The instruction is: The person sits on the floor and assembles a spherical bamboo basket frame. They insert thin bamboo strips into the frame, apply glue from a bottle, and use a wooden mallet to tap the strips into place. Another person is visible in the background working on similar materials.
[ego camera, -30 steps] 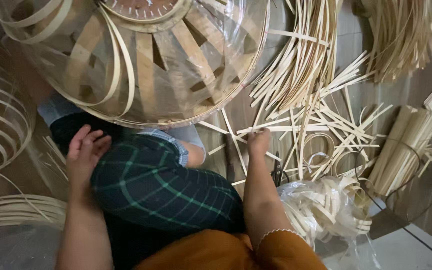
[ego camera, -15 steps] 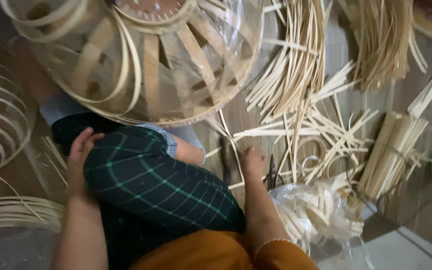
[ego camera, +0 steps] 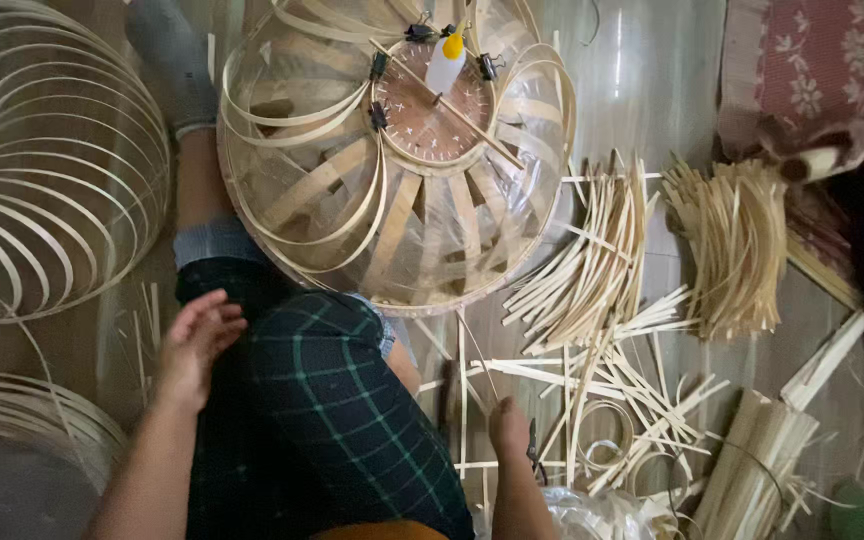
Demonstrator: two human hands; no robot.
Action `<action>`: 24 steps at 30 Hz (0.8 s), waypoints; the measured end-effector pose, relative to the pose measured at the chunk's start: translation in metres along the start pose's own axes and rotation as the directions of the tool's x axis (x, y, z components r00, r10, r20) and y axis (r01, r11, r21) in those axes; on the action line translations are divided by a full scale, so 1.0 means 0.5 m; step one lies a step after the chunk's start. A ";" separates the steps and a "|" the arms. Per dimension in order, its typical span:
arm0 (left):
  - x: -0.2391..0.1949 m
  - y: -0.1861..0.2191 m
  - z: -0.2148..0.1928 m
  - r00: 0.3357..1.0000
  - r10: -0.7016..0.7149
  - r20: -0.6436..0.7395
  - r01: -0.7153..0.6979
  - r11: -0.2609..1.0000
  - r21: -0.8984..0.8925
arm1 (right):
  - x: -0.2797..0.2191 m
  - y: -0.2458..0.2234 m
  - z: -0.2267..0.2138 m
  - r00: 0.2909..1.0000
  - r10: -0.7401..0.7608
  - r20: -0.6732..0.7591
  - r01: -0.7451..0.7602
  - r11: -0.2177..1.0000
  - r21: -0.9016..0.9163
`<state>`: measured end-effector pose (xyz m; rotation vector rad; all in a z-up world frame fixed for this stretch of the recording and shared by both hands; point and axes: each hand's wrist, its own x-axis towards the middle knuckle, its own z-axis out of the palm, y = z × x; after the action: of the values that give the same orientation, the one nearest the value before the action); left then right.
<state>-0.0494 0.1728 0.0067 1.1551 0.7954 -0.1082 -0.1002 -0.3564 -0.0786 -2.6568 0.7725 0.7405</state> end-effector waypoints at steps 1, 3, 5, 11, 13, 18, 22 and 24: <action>0.002 0.016 0.007 1.000 0.023 -0.010 -0.023 1.000 0.002 | -0.007 0.006 -0.002 0.998 0.036 0.047 -0.036 0.999 -0.008; -0.001 0.049 0.035 0.997 0.076 -0.001 -0.076 0.997 -0.011 | -0.021 0.004 0.003 0.992 0.051 0.119 -0.050 0.999 -0.006; -0.017 0.083 0.068 0.991 0.129 0.033 -0.128 0.991 -0.038 | -0.033 -0.011 0.018 0.989 0.014 0.149 -0.024 0.998 0.063; -0.072 0.200 0.189 0.931 0.330 0.157 -0.327 0.944 -0.044 | -0.058 0.045 -0.015 0.962 0.075 0.263 -0.172 0.913 0.370; -0.094 0.231 0.240 0.899 0.381 0.217 -0.377 0.924 -0.064 | -0.069 0.096 -0.065 0.944 0.153 0.294 -0.293 0.798 0.526; -0.114 0.224 0.439 0.879 0.293 0.377 -0.292 0.954 -0.060 | -0.081 0.184 -0.216 0.953 0.246 0.176 -0.280 0.495 0.823; -0.109 0.123 0.596 0.763 0.238 0.601 -0.126 0.967 -0.223 | -0.083 0.132 -0.271 0.994 0.088 -0.059 -0.009 0.626 0.780; -0.102 0.076 0.631 0.733 0.184 0.654 -0.109 0.982 -0.154 | -0.087 0.069 -0.276 0.995 -0.054 -0.088 0.104 0.546 0.831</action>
<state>0.0905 -0.0940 0.1206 0.9716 0.0600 -0.3262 -0.0965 -0.4201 0.0559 -1.7910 0.7502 0.1609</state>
